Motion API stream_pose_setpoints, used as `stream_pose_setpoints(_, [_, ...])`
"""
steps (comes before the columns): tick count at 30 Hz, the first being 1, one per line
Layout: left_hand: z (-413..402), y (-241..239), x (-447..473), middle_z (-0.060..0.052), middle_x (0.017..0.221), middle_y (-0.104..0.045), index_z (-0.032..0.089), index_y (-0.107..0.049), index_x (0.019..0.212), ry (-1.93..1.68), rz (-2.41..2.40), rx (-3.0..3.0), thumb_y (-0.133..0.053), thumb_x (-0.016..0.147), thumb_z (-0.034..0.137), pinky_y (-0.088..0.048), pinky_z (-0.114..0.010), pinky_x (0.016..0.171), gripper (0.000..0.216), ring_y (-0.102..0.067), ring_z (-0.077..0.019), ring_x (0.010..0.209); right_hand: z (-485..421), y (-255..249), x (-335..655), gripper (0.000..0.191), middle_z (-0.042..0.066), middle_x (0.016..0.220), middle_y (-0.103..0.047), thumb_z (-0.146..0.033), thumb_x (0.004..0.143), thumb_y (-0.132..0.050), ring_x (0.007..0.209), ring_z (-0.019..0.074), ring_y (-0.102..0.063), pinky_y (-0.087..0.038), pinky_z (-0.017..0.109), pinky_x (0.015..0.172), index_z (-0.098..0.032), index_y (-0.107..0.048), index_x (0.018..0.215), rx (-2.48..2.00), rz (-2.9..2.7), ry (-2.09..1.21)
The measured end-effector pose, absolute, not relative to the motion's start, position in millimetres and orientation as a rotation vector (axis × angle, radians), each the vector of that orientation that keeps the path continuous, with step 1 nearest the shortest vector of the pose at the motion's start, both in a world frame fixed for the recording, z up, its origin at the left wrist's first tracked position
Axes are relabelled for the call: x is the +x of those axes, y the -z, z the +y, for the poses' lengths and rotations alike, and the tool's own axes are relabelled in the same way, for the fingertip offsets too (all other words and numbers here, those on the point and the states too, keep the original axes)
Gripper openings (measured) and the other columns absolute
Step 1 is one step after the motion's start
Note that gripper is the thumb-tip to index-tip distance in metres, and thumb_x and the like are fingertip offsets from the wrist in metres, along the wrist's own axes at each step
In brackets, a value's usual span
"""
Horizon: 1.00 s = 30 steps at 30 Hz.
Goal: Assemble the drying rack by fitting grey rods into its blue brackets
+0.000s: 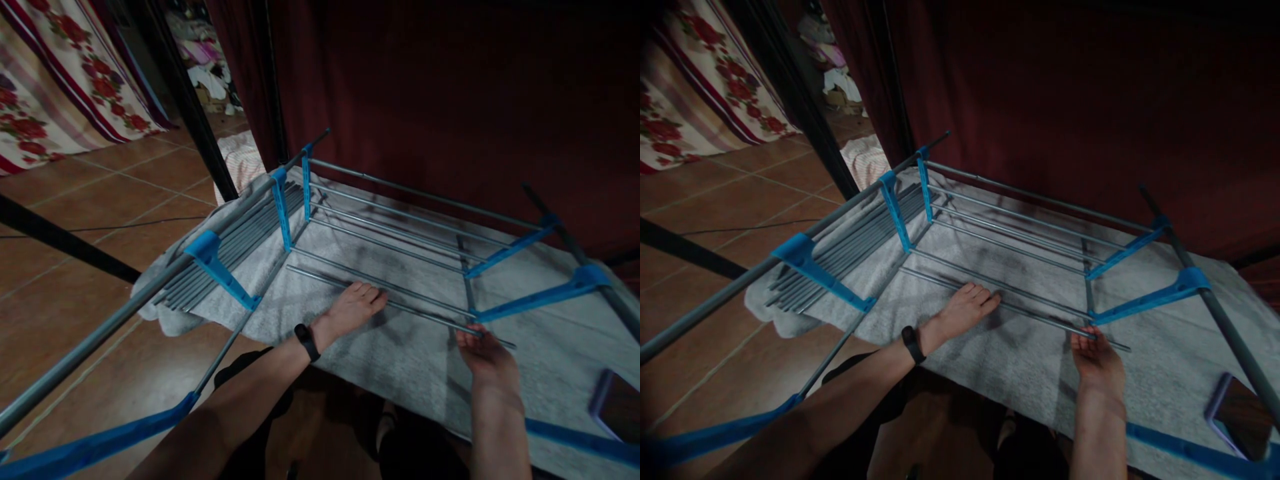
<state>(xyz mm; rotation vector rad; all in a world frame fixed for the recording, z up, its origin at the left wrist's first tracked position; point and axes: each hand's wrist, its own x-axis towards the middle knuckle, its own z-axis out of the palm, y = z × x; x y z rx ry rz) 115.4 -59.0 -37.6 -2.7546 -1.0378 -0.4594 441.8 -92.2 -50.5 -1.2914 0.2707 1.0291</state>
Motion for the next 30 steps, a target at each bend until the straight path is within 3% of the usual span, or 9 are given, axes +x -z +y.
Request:
stream_pose_setpoints(8, [-61,36,118,-0.007,0.1,-0.062,0.017,-0.059,0.11,0.442,-0.971,-2.775,-0.044,0.098,0.014,-0.039,-0.034,0.085,0.02,-0.056,-0.0191,0.091,-93,50,444,0.032,0.0,0.071,-0.057,-0.001,0.085,-0.027,0.057,0.0123,-0.06,-0.054,0.028,0.053,-0.02,-0.052,0.079,-1.261,0.238,-1.075])
stream_pose_setpoints(15, [-60,34,119,-0.006,0.101,-0.064,0.017,-0.059,0.113,0.45,-1.048,-2.778,-0.049,0.097,0.013,-0.04,-0.034,0.085,0.019,-0.058,-0.018,0.088,-90,55,445,0.024,-0.002,0.069,-0.056,-0.001,0.08,-0.033,0.057,0.0124,-0.06,-0.056,0.029,0.054,-0.021,-0.048,0.079,-1.216,0.168,-1.105])
stream_pose_setpoints(20, [-53,37,117,-0.006,0.094,-0.066,0.016,-0.063,0.108,0.592,-1.142,-2.782,-0.052,0.099,0.034,-0.041,-0.036,0.085,0.022,-0.06,-0.0209,0.09,-89,50,433,0.021,-0.002,0.071,-0.062,-0.005,0.081,-0.037,0.062,0.0121,-0.066,-0.058,0.029,0.061,-0.02,-0.052,0.078,-1.129,0.263,-1.11])
stream_pose_setpoints(22, [-49,38,113,-0.006,0.091,-0.066,0.017,-0.064,0.103,0.643,-1.194,-2.765,-0.051,0.099,0.033,-0.041,-0.037,0.085,0.022,-0.061,-0.0213,0.088,-89,48,427,0.021,-0.001,0.072,-0.065,-0.008,0.083,-0.038,0.066,0.0128,-0.068,-0.059,0.03,0.064,-0.02,-0.054,0.078,-1.086,0.259,-1.091])
stream_pose_setpoints(30, [-25,36,89,-0.007,0.092,-0.069,0.02,-0.063,0.099,0.617,-1.366,-2.735,-0.046,0.097,0.021,-0.045,-0.039,0.082,0.017,-0.064,-0.0241,0.086,-81,50,403,0.013,-0.004,0.073,-0.07,-0.008,0.079,-0.064,0.068,0.0093,-0.069,-0.059,0.022,0.07,-0.02,-0.06,0.082,-0.995,0.02,-0.922])
